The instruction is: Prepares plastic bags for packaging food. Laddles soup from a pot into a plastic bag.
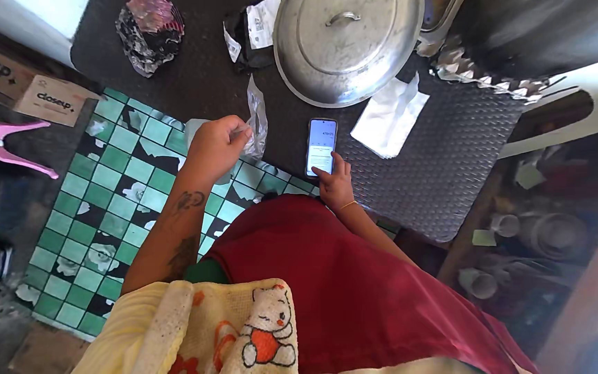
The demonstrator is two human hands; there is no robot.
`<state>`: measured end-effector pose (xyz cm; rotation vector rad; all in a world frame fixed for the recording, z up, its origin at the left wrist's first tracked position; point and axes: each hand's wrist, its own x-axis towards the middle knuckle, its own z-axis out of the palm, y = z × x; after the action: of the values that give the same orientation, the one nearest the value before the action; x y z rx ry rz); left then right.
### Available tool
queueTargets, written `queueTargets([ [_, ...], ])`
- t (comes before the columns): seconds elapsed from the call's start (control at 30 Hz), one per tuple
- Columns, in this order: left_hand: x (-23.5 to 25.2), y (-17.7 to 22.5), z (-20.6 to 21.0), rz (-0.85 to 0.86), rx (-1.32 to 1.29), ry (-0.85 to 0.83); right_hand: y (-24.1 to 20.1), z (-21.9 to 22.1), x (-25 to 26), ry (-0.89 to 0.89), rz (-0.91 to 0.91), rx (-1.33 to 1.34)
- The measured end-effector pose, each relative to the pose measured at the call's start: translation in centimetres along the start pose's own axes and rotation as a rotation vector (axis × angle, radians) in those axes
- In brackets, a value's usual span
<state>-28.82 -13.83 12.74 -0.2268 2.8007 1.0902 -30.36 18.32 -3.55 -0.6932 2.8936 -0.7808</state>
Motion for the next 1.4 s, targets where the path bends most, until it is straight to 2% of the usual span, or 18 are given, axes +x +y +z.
queueTargets([
  [0.07,-0.2,0.3,0.3,0.031,0.106,-0.054,-1.6,-1.0,0.5,0.045,-0.002,0.03],
  [0.13,-0.7,0.9,1.0,0.114,0.163,-0.214,-3.9,-2.6,1.1,0.084,-0.064,0.15],
  [0.2,-1.2,1.8,2.5,0.276,0.11,-0.394,-6.4,-4.5,1.7,-0.008,-0.115,0.342],
  [0.27,-1.5,2.5,4.2,0.379,-0.036,-0.496,-8.3,-5.9,2.2,-0.165,-0.175,0.584],
  [0.37,-0.9,2.5,4.2,0.327,-0.211,-0.544,-9.4,-7.6,3.2,-0.371,-0.113,0.867],
  [0.43,-0.2,1.5,2.7,0.289,-0.208,-0.553,-9.0,-9.0,4.3,-0.324,0.002,0.909],
  [0.53,0.6,-0.6,-0.1,0.261,-0.241,-0.425,-8.1,-11.2,6.4,-0.137,0.145,0.961],
  [0.6,0.9,-1.5,-1.3,0.149,-0.504,-0.266,-8.4,-12.4,7.8,-0.103,0.214,1.04],
  [0.67,1.2,-1.8,-1.6,0.011,-0.886,-0.123,-9.2,-12.7,9.0,-0.09,0.275,1.156],
  [0.73,1.5,-1.9,-1.5,-0.042,-1.095,-0.077,-10.0,-12.3,10.2,-0.045,0.358,1.265],
  [0.87,1.2,-1.4,-1.0,-0.14,-1.034,0.005,-10.2,-11.0,12.1,0.032,0.447,1.405],
  [0.93,1.2,-1.9,-1.3,-0.215,-1.051,0.141,-9.2,-10.7,12.2,0.018,0.453,1.328],
  [1.03,1.1,-3.6,-3.1,-0.314,-1.106,0.359,-5.2,-9.1,10.9,0.013,0.312,0.796],
  [1.13,0.5,-5.7,-4.5,-0.337,-1.15,0.532,-1.3,-6.8,7.9,-0.111,0.158,0.353],
  [1.23,-0.4,-7.2,-5.3,-0.322,-1.186,0.568,0.1,-4.5,4.8,-0.199,0.108,0.218],
  [1.4,-0.5,-6.0,-5.0,-0.321,-1.262,0.572,0.3,-1.8,2.5,-0.11,0.024,0.15],
])
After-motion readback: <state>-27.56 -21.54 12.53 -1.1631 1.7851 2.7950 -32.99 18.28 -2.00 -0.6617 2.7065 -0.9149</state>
